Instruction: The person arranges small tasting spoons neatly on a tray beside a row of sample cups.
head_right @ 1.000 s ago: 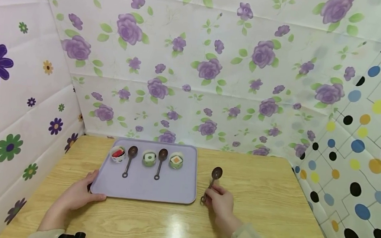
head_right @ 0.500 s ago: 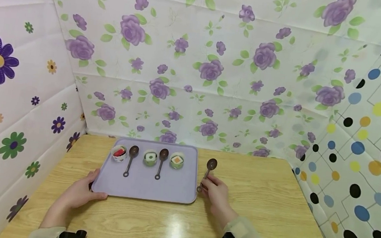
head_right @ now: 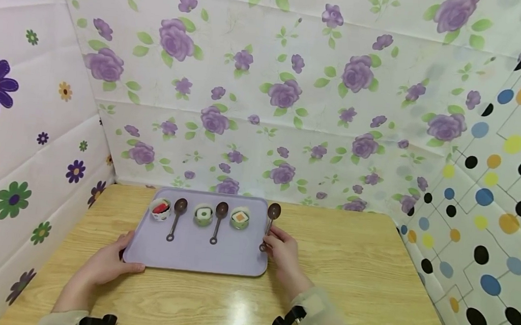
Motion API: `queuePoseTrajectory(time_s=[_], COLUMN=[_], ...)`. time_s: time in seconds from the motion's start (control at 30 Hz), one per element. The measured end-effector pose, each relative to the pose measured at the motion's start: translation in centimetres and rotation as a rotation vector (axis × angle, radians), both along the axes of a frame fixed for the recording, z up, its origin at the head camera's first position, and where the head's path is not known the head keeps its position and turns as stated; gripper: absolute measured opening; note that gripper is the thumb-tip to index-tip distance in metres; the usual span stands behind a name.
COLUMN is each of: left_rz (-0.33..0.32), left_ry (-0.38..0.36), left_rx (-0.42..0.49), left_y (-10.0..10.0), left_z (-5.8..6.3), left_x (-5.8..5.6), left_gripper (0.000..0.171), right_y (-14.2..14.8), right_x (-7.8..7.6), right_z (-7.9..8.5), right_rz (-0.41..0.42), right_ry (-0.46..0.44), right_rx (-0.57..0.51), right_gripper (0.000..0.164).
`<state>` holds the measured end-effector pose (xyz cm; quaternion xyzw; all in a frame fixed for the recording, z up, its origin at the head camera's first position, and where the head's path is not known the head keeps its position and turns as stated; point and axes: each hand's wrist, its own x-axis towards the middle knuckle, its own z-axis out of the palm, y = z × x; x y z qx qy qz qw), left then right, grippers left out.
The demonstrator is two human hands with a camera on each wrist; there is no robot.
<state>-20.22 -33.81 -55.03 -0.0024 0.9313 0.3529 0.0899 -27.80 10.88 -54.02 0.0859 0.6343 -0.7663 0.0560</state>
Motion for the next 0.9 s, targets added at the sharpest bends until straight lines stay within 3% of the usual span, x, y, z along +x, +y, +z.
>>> queuePoseTrajectory(time_s=[0.37,0.9], left_rz=[-0.002,-0.002], left_ry=[0.011,0.018], left_rx=[-0.01,-0.013], left_y=[0.0,-0.1], left_z=[0.0,0.1], left_x=[0.0,0.1], left_gripper=[0.129,0.127], right_y=[-1.6,-2.7], right_x=[-1.2,-3.1], right_z=[-0.3,-0.8], right_rz=[0.024,0.061], right_ry=[0.062,0.044], right_rx=[0.165,0.353], right_gripper=[0.047,0.044])
